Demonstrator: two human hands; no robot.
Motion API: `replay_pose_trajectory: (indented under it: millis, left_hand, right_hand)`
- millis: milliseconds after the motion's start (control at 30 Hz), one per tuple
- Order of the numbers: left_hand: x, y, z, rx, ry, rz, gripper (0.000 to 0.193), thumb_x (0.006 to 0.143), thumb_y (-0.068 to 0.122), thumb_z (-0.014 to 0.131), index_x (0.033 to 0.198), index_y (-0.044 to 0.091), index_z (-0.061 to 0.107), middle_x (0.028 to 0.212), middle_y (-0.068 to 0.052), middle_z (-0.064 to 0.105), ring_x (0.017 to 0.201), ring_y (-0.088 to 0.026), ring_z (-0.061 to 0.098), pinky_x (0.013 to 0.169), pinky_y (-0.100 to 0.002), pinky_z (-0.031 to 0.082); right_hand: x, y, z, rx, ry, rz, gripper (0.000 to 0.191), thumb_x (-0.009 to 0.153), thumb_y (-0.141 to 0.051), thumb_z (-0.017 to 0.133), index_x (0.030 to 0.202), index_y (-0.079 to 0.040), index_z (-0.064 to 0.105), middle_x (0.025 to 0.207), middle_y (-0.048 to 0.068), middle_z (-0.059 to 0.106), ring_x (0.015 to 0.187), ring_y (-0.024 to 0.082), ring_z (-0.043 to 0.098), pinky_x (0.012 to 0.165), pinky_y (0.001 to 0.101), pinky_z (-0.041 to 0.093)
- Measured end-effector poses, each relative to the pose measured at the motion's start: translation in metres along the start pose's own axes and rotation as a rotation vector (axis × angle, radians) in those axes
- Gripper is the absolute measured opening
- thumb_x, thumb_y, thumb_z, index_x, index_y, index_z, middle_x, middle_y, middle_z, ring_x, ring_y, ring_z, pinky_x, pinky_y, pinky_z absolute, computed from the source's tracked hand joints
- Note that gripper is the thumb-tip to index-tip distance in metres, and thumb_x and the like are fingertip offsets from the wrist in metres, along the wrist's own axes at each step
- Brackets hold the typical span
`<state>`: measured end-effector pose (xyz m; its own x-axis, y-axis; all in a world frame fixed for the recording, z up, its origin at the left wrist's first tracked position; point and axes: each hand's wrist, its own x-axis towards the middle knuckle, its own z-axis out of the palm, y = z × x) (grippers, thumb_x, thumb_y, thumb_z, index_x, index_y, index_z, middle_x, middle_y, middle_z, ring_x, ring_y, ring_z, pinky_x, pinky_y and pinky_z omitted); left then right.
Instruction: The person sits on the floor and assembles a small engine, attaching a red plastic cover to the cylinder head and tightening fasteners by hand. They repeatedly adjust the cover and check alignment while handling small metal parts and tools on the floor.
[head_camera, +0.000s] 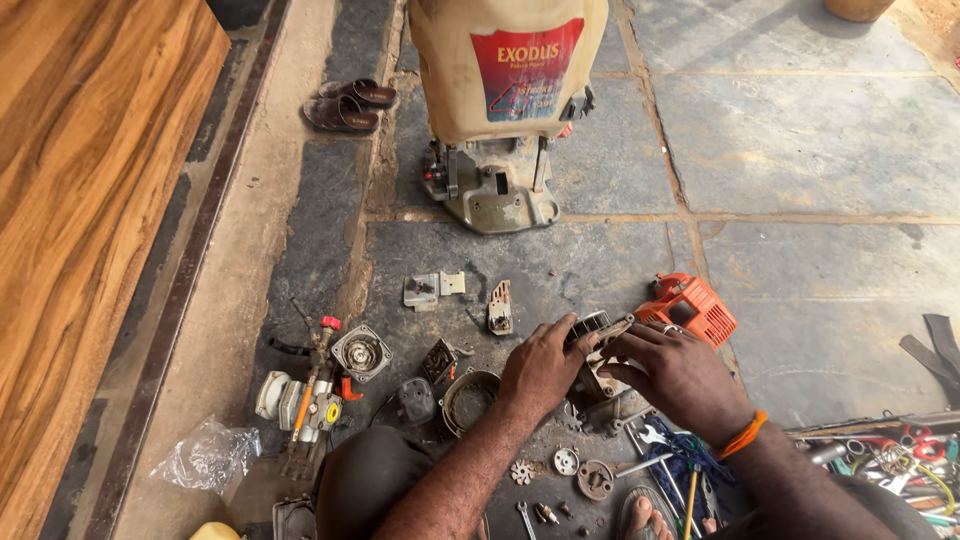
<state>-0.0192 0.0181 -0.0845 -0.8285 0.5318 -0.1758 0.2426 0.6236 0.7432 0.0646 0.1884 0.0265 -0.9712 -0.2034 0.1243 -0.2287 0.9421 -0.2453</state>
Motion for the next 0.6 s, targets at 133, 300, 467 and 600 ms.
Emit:
replay_pose_trajectory:
  millis: [133, 300, 467, 600]
  left_hand:
    - [0.000, 0.002, -0.001, 0.017, -0.049, -0.039, 0.086, 0.097, 0.073, 0.030, 0.154, 0.011, 0.043, 0.140, -0.024, 0.058, 0.123, -0.036, 0.064, 0.096, -0.049, 0.060]
    - [-0.001, -0.002, 0.002, -0.012, 0.016, 0.033, 0.088, 0.097, 0.076, 0.031, 0.151, 0.008, 0.047, 0.141, -0.024, 0.059, 0.124, -0.036, 0.064, 0.098, -0.050, 0.058]
    - [0.002, -0.006, 0.002, -0.016, -0.014, 0.046, 0.089, 0.094, 0.075, 0.031, 0.153, 0.011, 0.045, 0.139, -0.022, 0.061, 0.121, -0.035, 0.067, 0.095, -0.048, 0.061]
    - [0.003, -0.003, -0.003, -0.010, -0.038, 0.037, 0.084, 0.096, 0.075, 0.034, 0.154, 0.014, 0.045, 0.139, -0.021, 0.060, 0.125, -0.036, 0.062, 0.098, -0.051, 0.057]
  right_hand:
    - [0.006, -0.014, 0.018, -0.163, 0.124, 0.103, 0.029, 0.093, -0.037, 0.067, 0.086, -0.009, 0.066, 0.085, 0.008, 0.070, 0.077, 0.029, 0.068, 0.072, 0.0448, 0.054]
    - [0.010, -0.020, 0.024, -0.040, -0.006, 0.495, 0.036, 0.103, -0.042, 0.060, 0.090, -0.009, 0.066, 0.085, 0.012, 0.073, 0.078, 0.031, 0.071, 0.072, 0.0458, 0.055]
    - [0.012, -0.008, -0.004, 0.167, -0.230, 0.516, 0.054, 0.094, -0.051, 0.061, 0.133, -0.014, 0.057, 0.105, 0.012, 0.076, 0.090, 0.027, 0.078, 0.078, 0.0434, 0.062]
    - [0.001, 0.003, -0.024, -0.080, -0.141, 0.037, 0.066, 0.091, -0.049, 0.060, 0.150, -0.020, 0.054, 0.132, 0.011, 0.066, 0.106, 0.029, 0.070, 0.085, 0.0449, 0.059]
